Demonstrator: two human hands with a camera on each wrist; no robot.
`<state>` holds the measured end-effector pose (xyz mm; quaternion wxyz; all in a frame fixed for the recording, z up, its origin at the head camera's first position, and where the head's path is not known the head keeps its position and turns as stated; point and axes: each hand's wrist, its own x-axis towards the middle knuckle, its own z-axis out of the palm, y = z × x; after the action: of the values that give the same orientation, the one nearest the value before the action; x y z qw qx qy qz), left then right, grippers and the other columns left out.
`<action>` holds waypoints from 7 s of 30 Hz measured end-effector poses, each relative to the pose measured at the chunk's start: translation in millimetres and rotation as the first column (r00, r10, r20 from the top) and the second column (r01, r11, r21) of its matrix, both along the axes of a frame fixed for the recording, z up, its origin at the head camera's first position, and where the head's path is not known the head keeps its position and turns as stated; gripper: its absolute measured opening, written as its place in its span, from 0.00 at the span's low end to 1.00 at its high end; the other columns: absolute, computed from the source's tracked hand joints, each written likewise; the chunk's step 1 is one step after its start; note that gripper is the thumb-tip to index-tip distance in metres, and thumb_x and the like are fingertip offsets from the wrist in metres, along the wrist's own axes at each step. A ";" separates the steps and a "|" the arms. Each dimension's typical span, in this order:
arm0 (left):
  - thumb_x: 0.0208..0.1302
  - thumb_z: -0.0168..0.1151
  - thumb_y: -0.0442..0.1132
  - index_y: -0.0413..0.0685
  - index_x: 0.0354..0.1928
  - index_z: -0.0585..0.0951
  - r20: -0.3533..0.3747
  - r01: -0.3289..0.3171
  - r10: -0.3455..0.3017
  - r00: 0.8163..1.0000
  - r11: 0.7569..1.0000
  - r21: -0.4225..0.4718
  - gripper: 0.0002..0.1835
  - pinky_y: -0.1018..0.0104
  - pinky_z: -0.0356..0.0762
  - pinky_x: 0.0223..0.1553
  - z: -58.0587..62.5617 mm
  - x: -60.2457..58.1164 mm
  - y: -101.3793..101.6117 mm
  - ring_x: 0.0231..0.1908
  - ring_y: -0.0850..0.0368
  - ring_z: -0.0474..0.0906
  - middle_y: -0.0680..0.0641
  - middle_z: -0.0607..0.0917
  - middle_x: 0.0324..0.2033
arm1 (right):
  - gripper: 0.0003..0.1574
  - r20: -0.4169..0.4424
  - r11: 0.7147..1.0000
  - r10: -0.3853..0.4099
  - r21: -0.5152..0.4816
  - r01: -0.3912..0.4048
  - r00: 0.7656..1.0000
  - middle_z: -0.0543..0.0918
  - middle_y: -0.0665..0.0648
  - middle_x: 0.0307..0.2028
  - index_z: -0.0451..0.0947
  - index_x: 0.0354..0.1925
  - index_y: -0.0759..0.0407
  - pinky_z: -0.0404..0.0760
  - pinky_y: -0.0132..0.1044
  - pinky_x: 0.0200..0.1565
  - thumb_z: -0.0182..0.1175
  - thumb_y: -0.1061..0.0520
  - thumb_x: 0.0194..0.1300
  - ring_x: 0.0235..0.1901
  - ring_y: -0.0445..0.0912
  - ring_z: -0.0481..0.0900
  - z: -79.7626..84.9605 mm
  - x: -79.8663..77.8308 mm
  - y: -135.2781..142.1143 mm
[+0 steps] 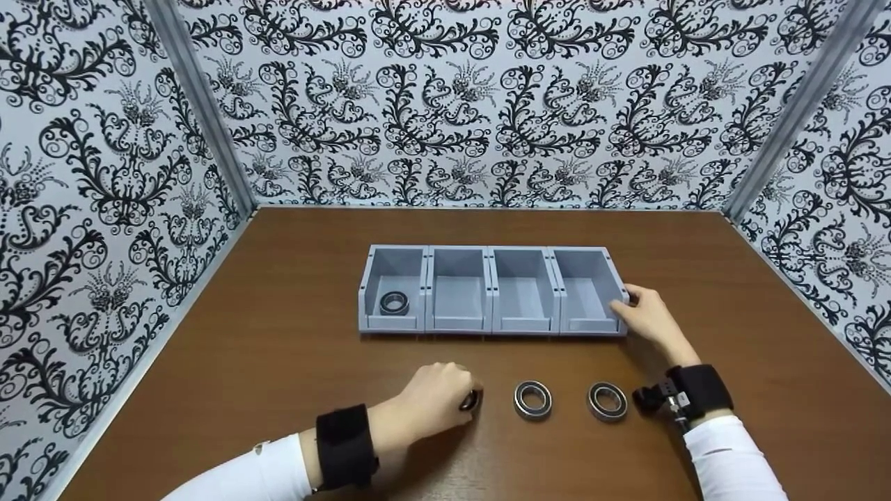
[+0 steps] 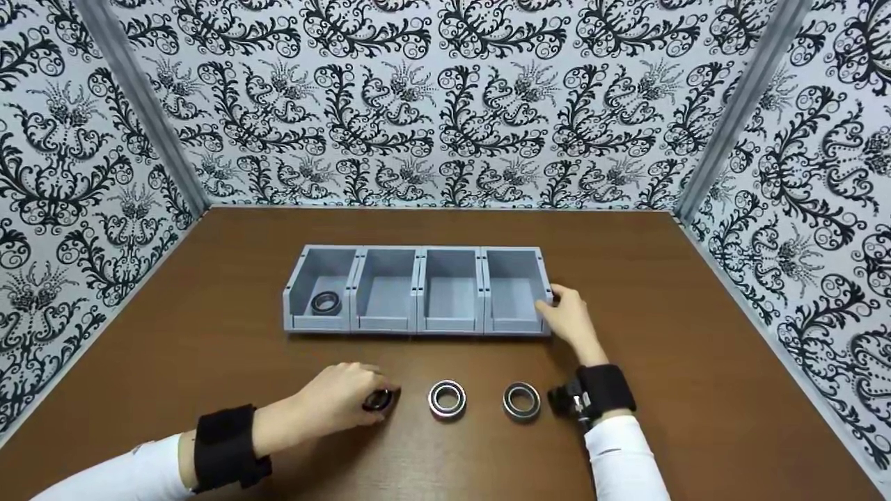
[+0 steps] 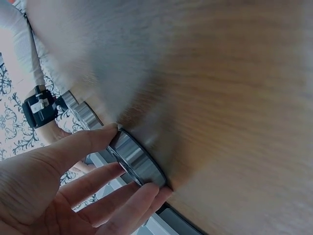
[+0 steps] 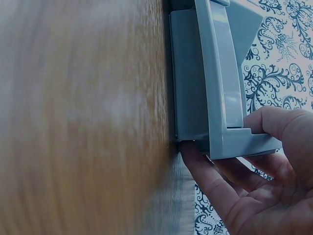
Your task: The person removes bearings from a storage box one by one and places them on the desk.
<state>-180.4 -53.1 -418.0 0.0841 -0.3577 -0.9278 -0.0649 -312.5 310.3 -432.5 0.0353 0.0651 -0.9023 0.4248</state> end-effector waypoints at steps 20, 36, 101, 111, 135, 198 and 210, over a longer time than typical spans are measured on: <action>0.45 0.76 0.38 0.56 0.31 0.87 0.056 -0.013 0.012 0.998 1.000 0.022 0.09 0.63 0.77 0.21 7.1 -2.3 -4.1 0.29 0.55 0.85 0.53 0.86 0.26 | 0.25 -0.031 0.998 0.000 0.067 0.002 1.000 0.82 0.75 0.48 0.73 0.58 0.78 0.73 0.22 0.36 0.55 0.64 0.67 0.37 0.41 0.78 2.1 0.7 0.2; 0.50 0.74 0.38 0.54 0.30 0.86 0.108 -0.070 0.060 0.992 0.993 0.092 0.06 0.62 0.77 0.23 15.4 -7.4 -11.4 0.29 0.57 0.84 0.54 0.87 0.28 | 0.25 -0.022 0.999 0.005 0.041 -0.005 1.000 0.82 0.76 0.47 0.72 0.58 0.80 0.75 0.22 0.35 0.54 0.64 0.67 0.33 0.35 0.77 3.5 0.7 -0.2; 0.56 0.75 0.44 0.53 0.51 0.87 0.132 -0.443 0.423 0.897 0.851 0.282 0.19 0.44 0.84 0.41 48.6 -65.7 -81.2 0.49 0.41 0.85 0.45 0.88 0.51 | 0.25 -0.030 0.999 -0.007 0.053 0.008 1.000 0.83 0.76 0.48 0.74 0.57 0.79 0.75 0.21 0.36 0.55 0.64 0.66 0.35 0.35 0.77 0.2 -0.3 0.9; 0.54 0.75 0.45 0.52 0.52 0.86 0.148 -0.460 0.436 0.888 0.849 0.261 0.22 0.42 0.84 0.43 44.3 -82.1 -83.3 0.49 0.38 0.85 0.44 0.87 0.52 | 0.24 -0.042 0.997 0.001 0.071 0.002 0.999 0.83 0.76 0.49 0.74 0.56 0.79 0.73 0.20 0.37 0.55 0.63 0.66 0.39 0.41 0.79 -0.3 -0.9 1.2; 0.54 0.75 0.42 0.50 0.54 0.86 0.189 -0.486 0.459 0.868 0.865 0.128 0.23 0.42 0.83 0.45 35.5 -110.5 -78.1 0.52 0.40 0.84 0.45 0.87 0.54 | 0.23 -0.014 1.000 0.002 0.020 -0.002 1.000 0.84 0.73 0.46 0.75 0.56 0.78 0.75 0.22 0.35 0.54 0.64 0.66 0.33 0.34 0.77 0.6 -0.4 0.5; 0.54 0.63 0.27 0.41 0.28 0.83 0.193 -0.459 0.455 0.869 0.888 -0.025 0.03 0.58 0.70 0.26 20.9 -132.5 -69.4 0.27 0.48 0.78 0.40 0.87 0.31 | 0.26 0.000 1.000 -0.001 0.025 0.001 1.000 0.82 0.75 0.49 0.72 0.60 0.78 0.75 0.21 0.37 0.54 0.63 0.67 0.36 0.35 0.77 2.6 -2.0 -1.2; 0.55 0.62 0.28 0.48 0.18 0.67 0.201 -0.465 0.466 0.861 0.884 -0.059 0.15 0.57 0.63 0.25 19.3 -135.2 -69.5 0.25 0.52 0.69 0.38 0.86 0.31 | 0.23 -0.009 1.000 -0.002 0.027 0.002 1.000 0.84 0.73 0.46 0.75 0.56 0.77 0.75 0.22 0.36 0.55 0.63 0.67 0.34 0.35 0.77 1.5 -0.1 -0.5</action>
<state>-315.6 -122.6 -398.7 -0.0022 -0.1148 -0.9905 -0.0762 -312.6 309.9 -430.9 0.0390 0.0664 -0.9077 0.4124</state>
